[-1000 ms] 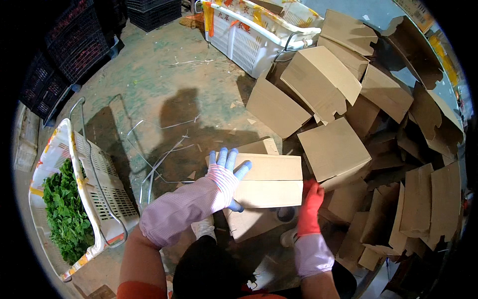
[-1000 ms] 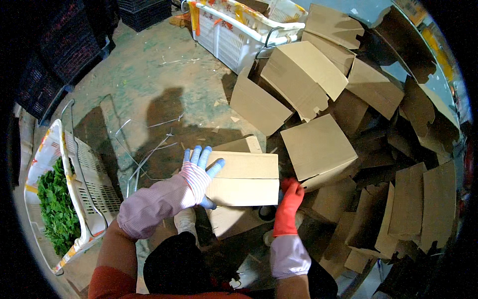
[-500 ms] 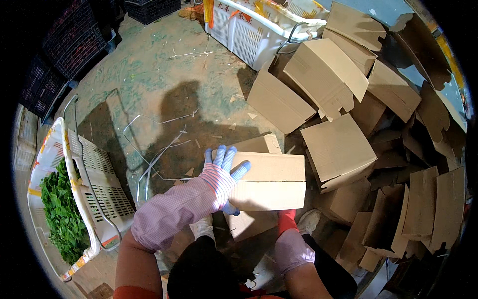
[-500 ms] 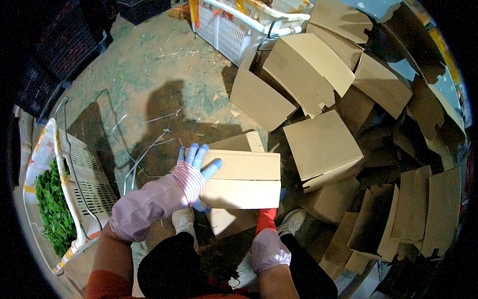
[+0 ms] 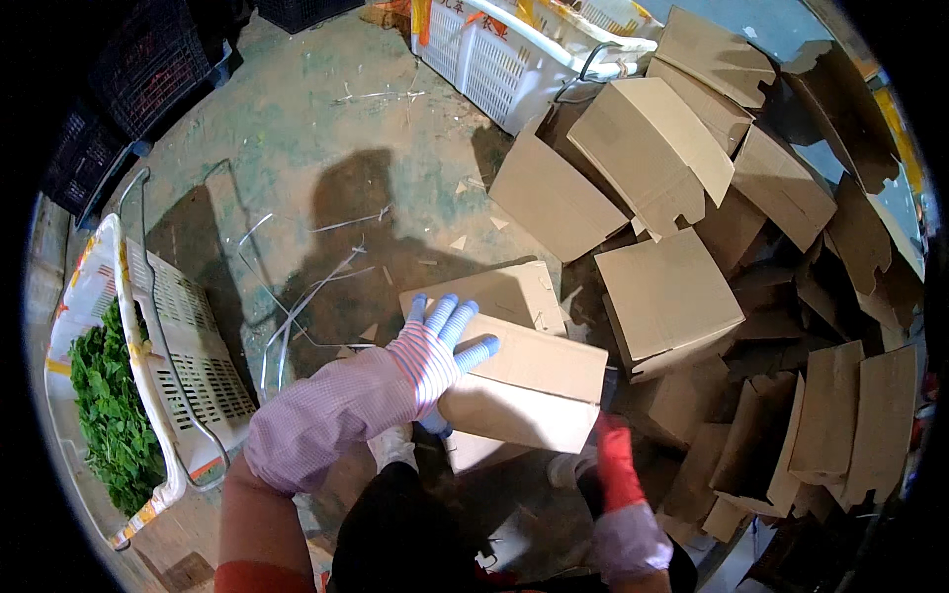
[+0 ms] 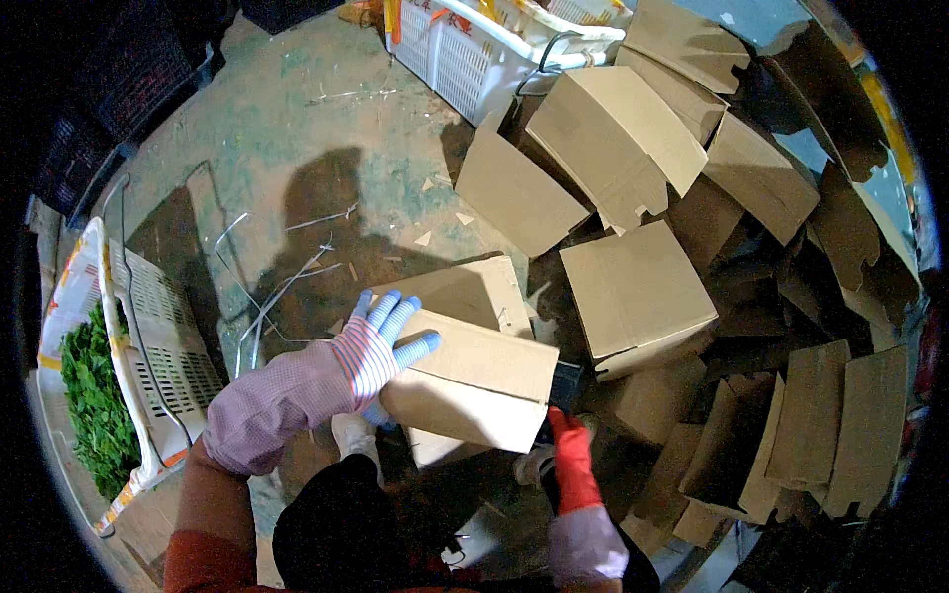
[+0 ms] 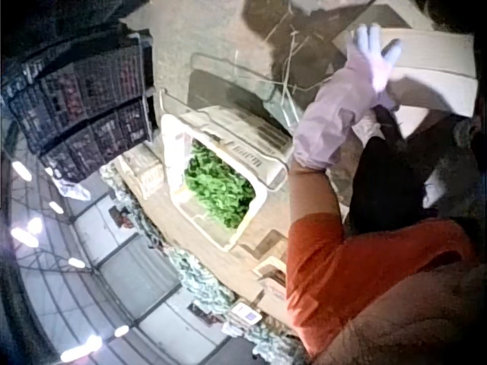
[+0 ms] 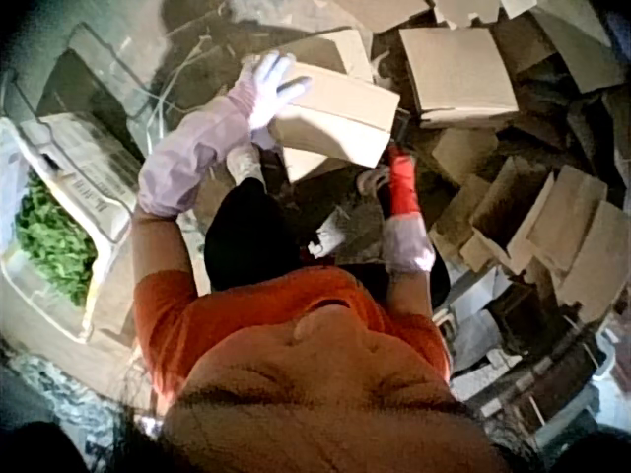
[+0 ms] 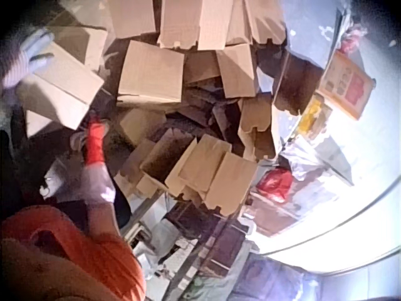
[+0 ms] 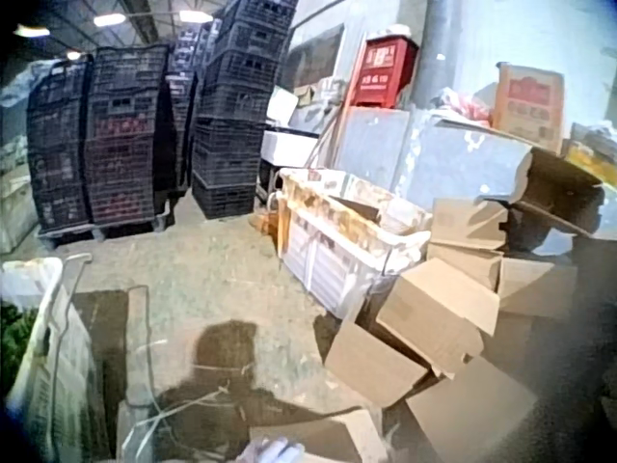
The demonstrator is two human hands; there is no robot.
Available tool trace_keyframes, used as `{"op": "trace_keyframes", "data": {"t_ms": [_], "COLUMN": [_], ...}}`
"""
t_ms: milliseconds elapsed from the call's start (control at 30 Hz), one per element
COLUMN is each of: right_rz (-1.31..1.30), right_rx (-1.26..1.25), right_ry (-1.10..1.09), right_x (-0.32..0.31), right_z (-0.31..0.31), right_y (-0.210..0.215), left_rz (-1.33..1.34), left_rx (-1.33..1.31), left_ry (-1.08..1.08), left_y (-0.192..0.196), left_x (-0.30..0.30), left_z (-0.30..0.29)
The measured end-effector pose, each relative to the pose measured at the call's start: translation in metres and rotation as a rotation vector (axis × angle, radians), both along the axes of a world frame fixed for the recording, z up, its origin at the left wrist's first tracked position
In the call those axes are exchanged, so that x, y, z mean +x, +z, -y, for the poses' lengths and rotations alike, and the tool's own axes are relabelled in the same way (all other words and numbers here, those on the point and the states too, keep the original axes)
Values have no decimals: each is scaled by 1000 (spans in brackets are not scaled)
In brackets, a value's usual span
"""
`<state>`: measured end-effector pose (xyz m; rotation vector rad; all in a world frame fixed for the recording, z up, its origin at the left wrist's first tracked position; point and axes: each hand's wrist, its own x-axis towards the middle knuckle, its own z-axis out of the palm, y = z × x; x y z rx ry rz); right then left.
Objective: The person assembles cardboard boxes by hand and secures the bottom flaps of each box using a tape dispenser.
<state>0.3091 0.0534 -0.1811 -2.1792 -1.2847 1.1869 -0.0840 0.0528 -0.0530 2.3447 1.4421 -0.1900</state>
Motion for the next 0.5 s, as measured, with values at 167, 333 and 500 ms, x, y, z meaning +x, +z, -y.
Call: {"op": "trace_keyframes", "data": {"t_ms": [167,333,500], "right_rz": [-350,-635,-410], "right_rx": [335,322,356], "right_ry": [-146,-178,207], "right_x": [-11,-45,-90], "right_z": [-2,-8,-30], "right_y": [140,200,188], "left_rz": [-31,-46,-46], "left_rx": [10,-57,-66], "left_ry": [-61,-85,-91], "left_y": [4,17,14], "left_x": [12,11,5], "left_z": [-6,-13,-11]}}
